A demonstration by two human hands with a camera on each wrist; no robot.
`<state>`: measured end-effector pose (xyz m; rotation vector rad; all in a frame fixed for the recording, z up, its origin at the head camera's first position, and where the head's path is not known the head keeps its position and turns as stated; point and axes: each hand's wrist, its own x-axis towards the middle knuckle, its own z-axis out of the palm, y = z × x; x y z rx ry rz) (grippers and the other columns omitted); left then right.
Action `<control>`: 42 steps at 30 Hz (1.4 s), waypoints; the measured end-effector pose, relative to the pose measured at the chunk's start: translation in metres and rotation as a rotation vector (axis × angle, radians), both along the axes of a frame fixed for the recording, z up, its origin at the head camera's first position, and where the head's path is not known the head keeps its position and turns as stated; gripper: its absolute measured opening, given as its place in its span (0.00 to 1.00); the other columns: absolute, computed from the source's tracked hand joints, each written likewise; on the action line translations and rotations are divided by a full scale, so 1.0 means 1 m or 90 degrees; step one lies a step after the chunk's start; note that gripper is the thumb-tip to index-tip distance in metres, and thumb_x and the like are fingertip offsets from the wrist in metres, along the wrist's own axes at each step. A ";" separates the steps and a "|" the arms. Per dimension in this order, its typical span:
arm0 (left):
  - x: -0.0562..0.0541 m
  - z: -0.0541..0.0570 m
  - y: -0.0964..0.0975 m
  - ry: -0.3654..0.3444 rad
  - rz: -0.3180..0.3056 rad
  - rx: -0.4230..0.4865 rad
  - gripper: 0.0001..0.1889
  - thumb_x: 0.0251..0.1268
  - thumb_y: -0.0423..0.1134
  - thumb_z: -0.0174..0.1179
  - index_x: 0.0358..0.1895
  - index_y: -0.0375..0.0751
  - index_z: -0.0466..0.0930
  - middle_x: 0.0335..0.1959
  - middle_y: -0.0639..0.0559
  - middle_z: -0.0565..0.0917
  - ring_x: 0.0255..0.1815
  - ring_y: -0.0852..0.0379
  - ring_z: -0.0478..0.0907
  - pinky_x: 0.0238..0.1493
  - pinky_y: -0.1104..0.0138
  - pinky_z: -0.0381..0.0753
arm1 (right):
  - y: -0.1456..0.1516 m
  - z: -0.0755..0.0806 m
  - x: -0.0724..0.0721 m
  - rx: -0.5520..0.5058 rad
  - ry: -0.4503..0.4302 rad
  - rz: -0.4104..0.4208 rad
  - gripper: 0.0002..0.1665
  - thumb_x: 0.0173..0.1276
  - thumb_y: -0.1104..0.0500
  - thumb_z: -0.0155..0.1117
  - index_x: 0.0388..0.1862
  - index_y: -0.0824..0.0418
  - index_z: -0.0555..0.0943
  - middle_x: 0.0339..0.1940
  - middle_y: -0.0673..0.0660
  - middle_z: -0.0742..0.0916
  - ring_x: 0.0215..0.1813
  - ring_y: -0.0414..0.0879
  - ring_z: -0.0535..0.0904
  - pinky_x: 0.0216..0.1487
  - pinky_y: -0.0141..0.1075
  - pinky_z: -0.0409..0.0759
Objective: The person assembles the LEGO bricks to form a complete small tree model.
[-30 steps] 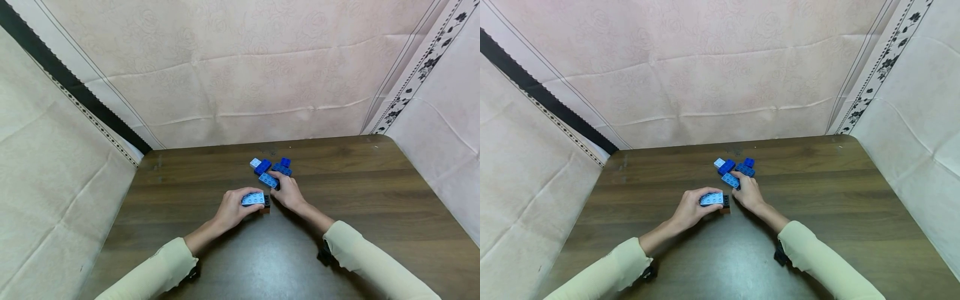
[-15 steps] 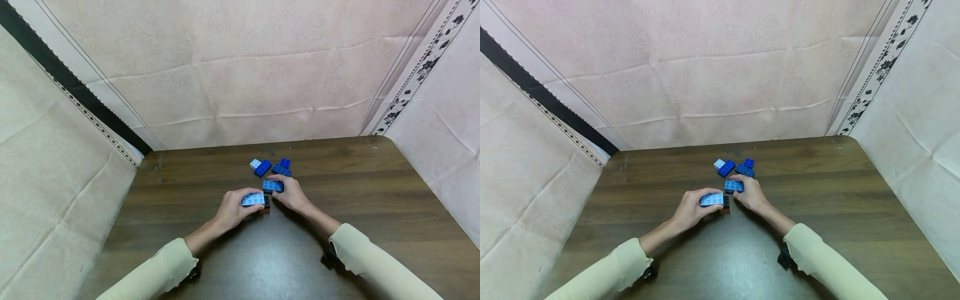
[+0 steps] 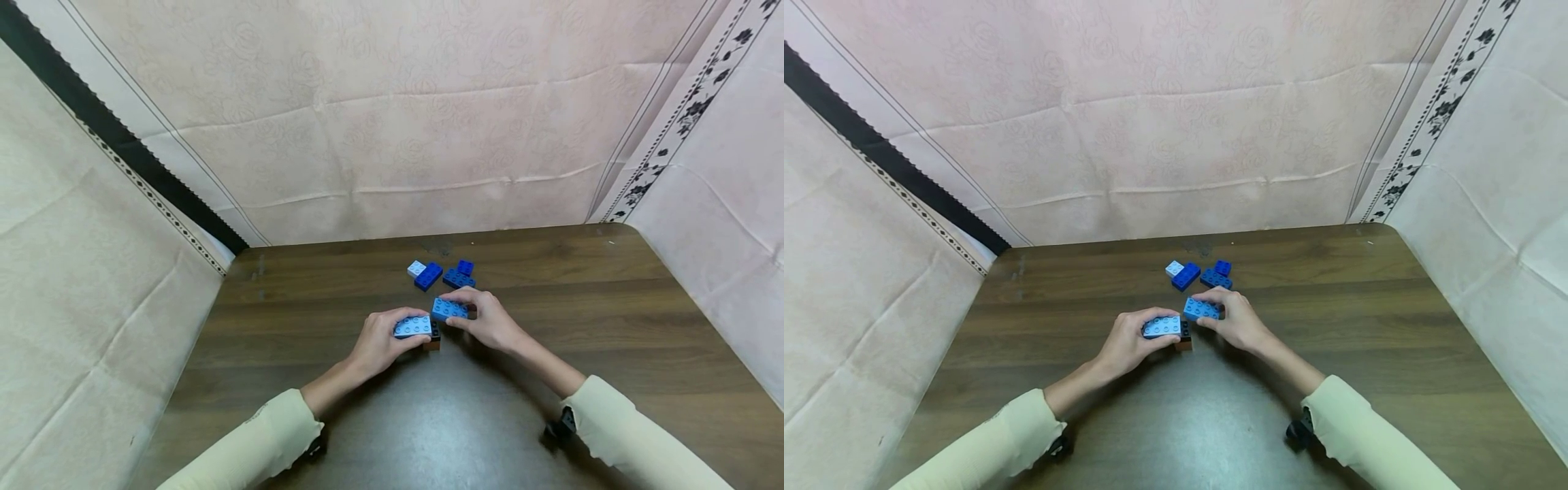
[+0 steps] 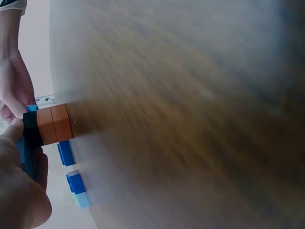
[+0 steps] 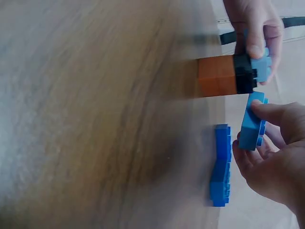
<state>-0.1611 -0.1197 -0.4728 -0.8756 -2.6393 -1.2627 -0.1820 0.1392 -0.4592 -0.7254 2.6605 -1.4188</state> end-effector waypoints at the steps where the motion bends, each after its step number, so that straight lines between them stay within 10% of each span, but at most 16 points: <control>1: 0.000 0.000 0.000 0.001 -0.001 0.000 0.20 0.69 0.47 0.74 0.61 0.47 0.87 0.57 0.54 0.89 0.52 0.62 0.86 0.51 0.66 0.86 | 0.001 0.002 0.002 -0.001 -0.002 0.005 0.23 0.72 0.65 0.74 0.65 0.63 0.85 0.61 0.61 0.86 0.59 0.55 0.84 0.61 0.55 0.83; 25: -0.001 -0.001 0.000 0.012 -0.013 0.012 0.19 0.69 0.46 0.74 0.60 0.48 0.87 0.55 0.54 0.90 0.51 0.63 0.87 0.50 0.66 0.86 | 0.003 0.015 0.014 -0.021 -0.047 0.112 0.23 0.70 0.69 0.74 0.63 0.62 0.86 0.60 0.59 0.88 0.49 0.49 0.80 0.45 0.39 0.83; 42: -0.001 -0.002 0.000 0.019 -0.012 0.015 0.20 0.69 0.46 0.74 0.61 0.48 0.87 0.56 0.55 0.90 0.56 0.60 0.86 0.55 0.62 0.86 | -0.004 0.000 0.008 -0.112 -0.123 0.057 0.21 0.65 0.58 0.82 0.57 0.53 0.91 0.53 0.52 0.91 0.47 0.49 0.84 0.46 0.34 0.85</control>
